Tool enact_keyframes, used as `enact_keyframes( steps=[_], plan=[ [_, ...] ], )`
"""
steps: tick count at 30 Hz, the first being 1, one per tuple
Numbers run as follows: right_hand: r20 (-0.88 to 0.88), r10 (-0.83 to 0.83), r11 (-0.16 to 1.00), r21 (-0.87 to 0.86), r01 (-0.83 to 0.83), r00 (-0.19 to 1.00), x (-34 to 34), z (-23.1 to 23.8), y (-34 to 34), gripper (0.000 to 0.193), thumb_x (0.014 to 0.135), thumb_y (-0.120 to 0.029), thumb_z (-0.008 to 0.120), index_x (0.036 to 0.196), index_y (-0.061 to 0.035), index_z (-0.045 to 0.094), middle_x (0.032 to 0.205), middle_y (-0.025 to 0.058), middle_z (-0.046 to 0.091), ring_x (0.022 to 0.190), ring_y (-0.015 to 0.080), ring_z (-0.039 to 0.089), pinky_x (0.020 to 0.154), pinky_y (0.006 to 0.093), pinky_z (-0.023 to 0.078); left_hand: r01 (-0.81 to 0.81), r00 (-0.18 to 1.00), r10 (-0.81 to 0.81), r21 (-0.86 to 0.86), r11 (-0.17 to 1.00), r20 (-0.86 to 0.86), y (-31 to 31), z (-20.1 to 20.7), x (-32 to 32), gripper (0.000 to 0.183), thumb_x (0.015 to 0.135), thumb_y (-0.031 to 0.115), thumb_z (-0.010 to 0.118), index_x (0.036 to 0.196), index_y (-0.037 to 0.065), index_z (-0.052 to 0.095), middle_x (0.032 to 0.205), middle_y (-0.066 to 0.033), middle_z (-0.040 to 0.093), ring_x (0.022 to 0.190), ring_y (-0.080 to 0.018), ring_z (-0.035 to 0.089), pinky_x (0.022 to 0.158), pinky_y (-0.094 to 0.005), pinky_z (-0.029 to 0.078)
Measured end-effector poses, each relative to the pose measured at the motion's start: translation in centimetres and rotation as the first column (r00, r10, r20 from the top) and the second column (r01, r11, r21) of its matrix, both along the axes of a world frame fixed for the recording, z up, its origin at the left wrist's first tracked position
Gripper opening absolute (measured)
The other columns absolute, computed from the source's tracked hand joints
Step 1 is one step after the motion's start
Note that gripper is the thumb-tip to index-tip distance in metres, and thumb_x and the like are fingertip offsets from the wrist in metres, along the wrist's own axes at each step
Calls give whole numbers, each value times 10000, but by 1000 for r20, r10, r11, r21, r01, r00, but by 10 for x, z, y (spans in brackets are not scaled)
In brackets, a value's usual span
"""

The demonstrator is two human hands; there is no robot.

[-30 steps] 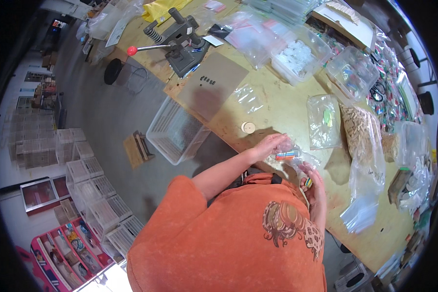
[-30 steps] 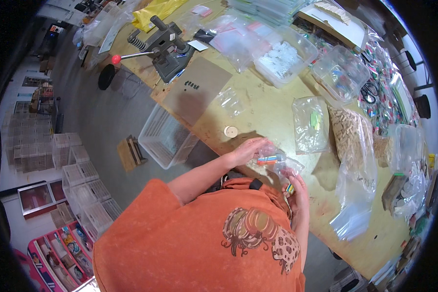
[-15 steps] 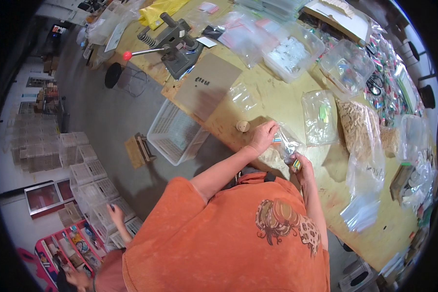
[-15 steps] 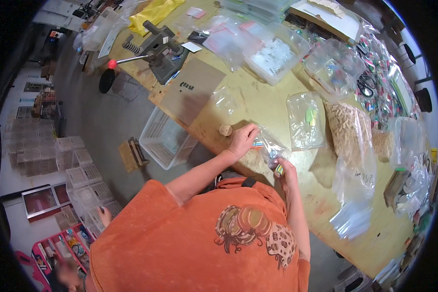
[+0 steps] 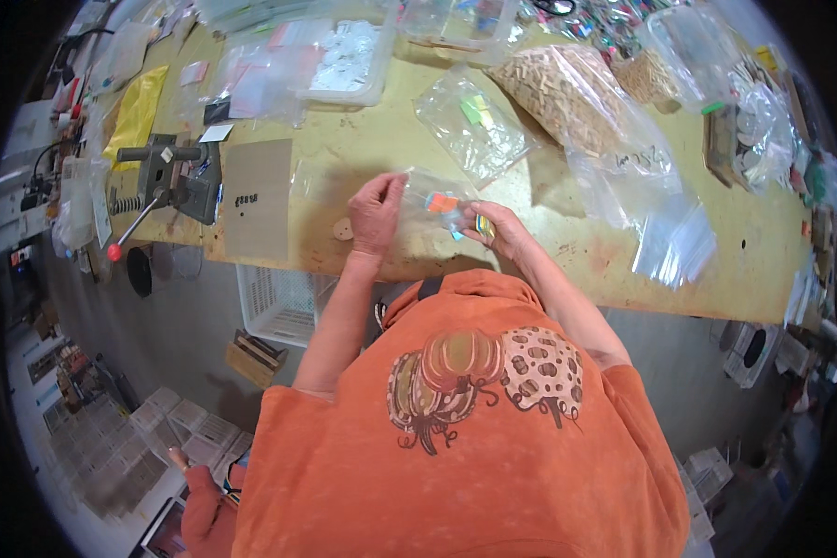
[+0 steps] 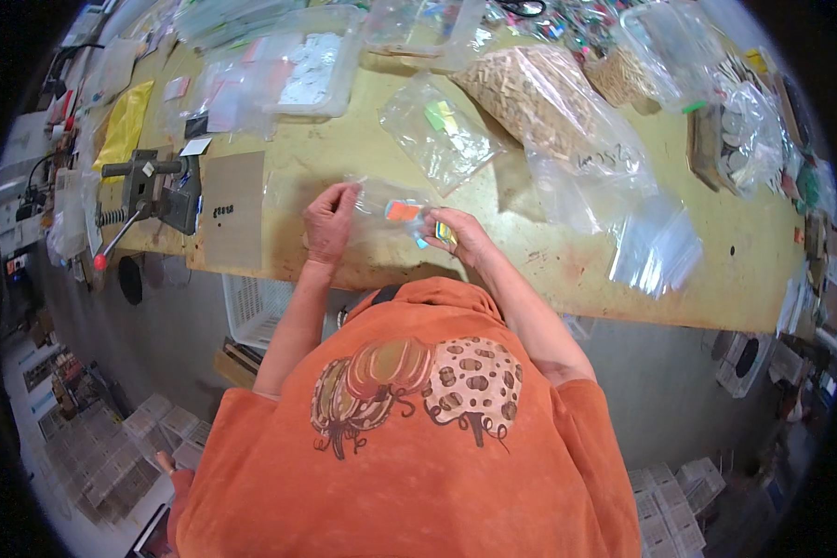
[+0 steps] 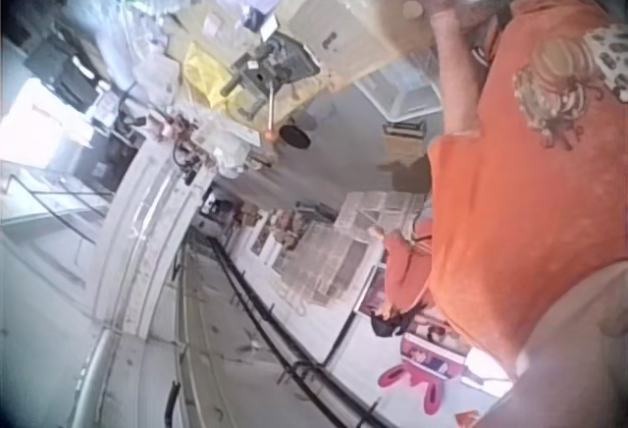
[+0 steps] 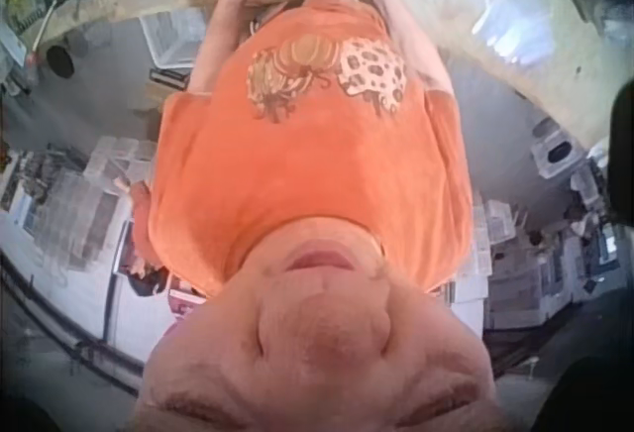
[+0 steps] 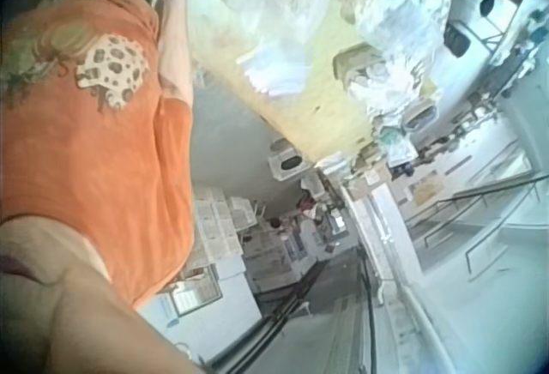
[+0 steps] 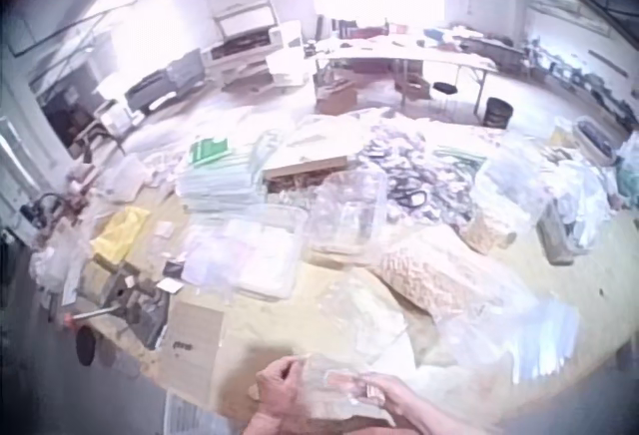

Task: The person assembles small craft kits by placing wooden sticks and colored foam pieces into clear plastic bags. They handle the items one at a time, arrange them, and seal the bags on a cluttered workbench.

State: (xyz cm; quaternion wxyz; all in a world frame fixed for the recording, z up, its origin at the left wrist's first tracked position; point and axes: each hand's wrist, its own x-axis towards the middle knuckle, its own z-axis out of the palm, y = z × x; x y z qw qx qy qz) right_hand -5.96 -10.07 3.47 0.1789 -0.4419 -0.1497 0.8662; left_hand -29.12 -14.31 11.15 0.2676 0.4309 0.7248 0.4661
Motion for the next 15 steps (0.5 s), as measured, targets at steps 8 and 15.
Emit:
enact_keyframes(
  steps=[8,15],
  plan=[
    [116,-16,1000,14,14,993,15,11,-1,228,900,-248,600,1053,-83,636,972,28,654,888,160,665,687,257,551,75,814,10,-123,990,580,9,48,-10,167,896,179,631,898,33,710,803,39,647,670,-16,518,568,-183,398],
    [115,-17,1000,-5,18,993,15,7,3,262,900,-303,611,1000,-61,611,863,25,646,760,129,654,605,214,539,-170,869,179,-63,984,461,31,27,-104,218,886,204,623,996,22,671,858,-24,645,796,-94,570,668,-238,445]
  ],
)
